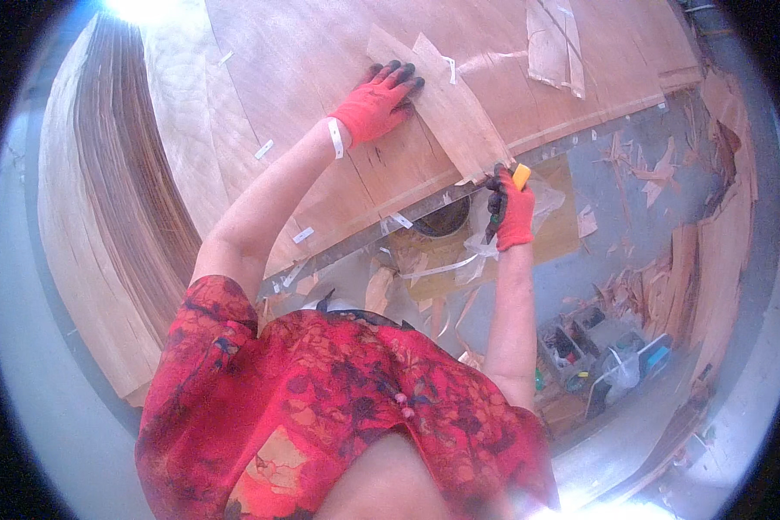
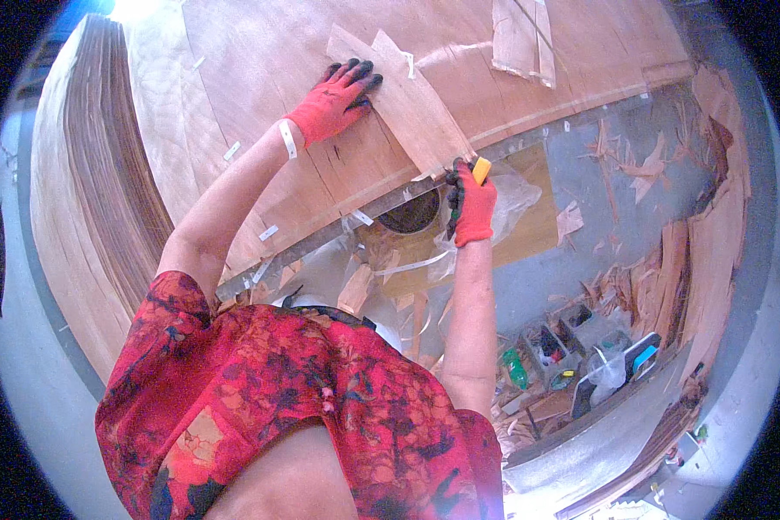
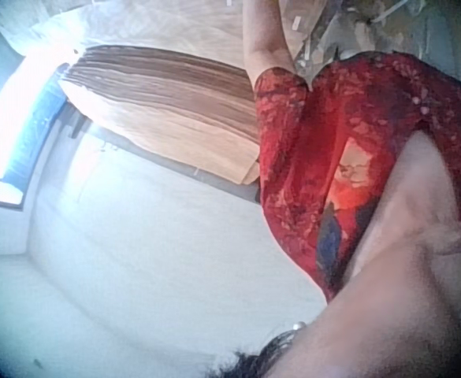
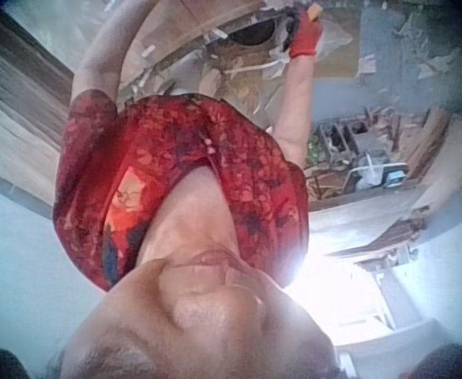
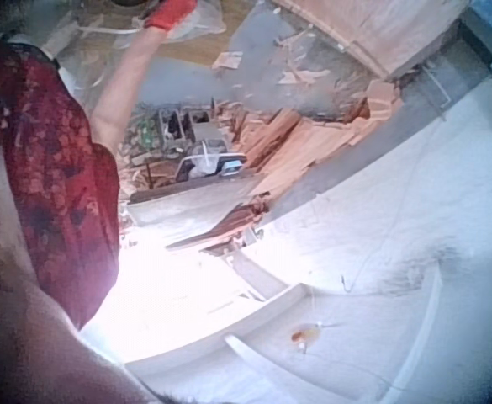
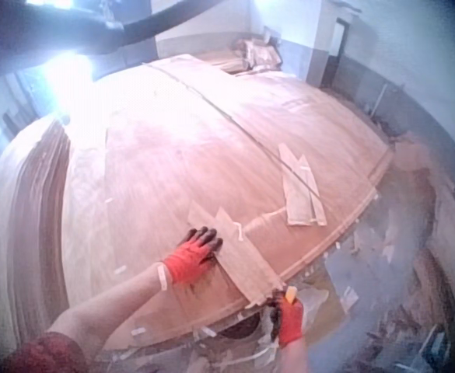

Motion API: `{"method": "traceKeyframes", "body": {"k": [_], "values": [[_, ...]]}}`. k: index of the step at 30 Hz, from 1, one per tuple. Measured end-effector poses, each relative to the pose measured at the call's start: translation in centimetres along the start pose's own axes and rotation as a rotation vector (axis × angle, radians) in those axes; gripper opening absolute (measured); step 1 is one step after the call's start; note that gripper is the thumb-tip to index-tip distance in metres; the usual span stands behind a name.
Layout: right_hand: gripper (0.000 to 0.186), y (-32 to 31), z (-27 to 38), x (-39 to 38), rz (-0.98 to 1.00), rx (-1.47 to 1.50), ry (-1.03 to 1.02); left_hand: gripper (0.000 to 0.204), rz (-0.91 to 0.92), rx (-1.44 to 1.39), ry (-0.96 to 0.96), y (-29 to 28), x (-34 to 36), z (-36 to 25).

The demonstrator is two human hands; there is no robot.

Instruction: The person cuts strips of wood veneer using a utility knife while holding a ruler to guide the blade.

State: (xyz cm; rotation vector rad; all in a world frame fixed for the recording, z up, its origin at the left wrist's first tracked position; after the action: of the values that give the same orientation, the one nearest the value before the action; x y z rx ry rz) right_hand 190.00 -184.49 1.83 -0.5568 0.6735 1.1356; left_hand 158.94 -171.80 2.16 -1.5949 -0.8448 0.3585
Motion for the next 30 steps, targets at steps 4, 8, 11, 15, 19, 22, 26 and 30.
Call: {"method": "traceKeyframes", "body": {"k": [4, 8, 11, 15, 19, 22, 26, 30], "values": [[0.023, -1.1, 3.5, 0.3, 0.391, 0.36, 0.192, 0.046, -0.173, -0.185, -0.085, -1.4, 1.0, 0.8], [0.028, -0.8, 8.7, -0.6, 0.507, 0.434, 0.233, 0.036, -0.549, -0.272, -0.124, -5.8, 2.7, 2.0], [0.026, -1.6, 9.0, -0.2, 0.572, 0.435, 0.289, 0.036, -0.655, -0.289, -0.143, -9.0, 3.8, 1.5], [0.019, -0.4, 5.6, -0.7, 0.434, 0.371, 0.202, 0.04, -0.623, -0.24, -0.147, -10.3, 3.0, 1.5], [0.017, 0.1, 1.7, 0.6, 0.283, 0.207, 0.15, 0.043, -0.478, -0.024, -0.076, -6.1, 1.9, 2.6], [0.02, 0.8, 0.8, 1.1, 0.169, 0.136, 0.133, 0.051, -0.312, -0.023, -0.101, -2.9, 1.4, 2.0], [0.021, 0.9, 0.1, 2.4, 0.13, 0.105, 0.08, 0.056, -0.171, 0.025, -0.048, -0.2, 1.2, 1.0], [0.018, 0.6, -0.3, 3.1, 0.119, 0.077, 0.091, 0.057, -0.123, 0.063, -0.036, 1.3, 1.6, 0.8]]}}
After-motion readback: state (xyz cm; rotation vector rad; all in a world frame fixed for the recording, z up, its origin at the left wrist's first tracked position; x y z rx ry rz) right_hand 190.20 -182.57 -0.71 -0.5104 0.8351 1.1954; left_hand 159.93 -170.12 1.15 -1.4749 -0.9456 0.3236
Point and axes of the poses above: each hand's wrist, its own x-axis towards the middle knuckle, its own y-axis out of the palm, z = x × y, the point moved 1 cm from there along x, towards the middle knuckle, and after that the axes turned 11 degrees about y, right-handed, at the moved point
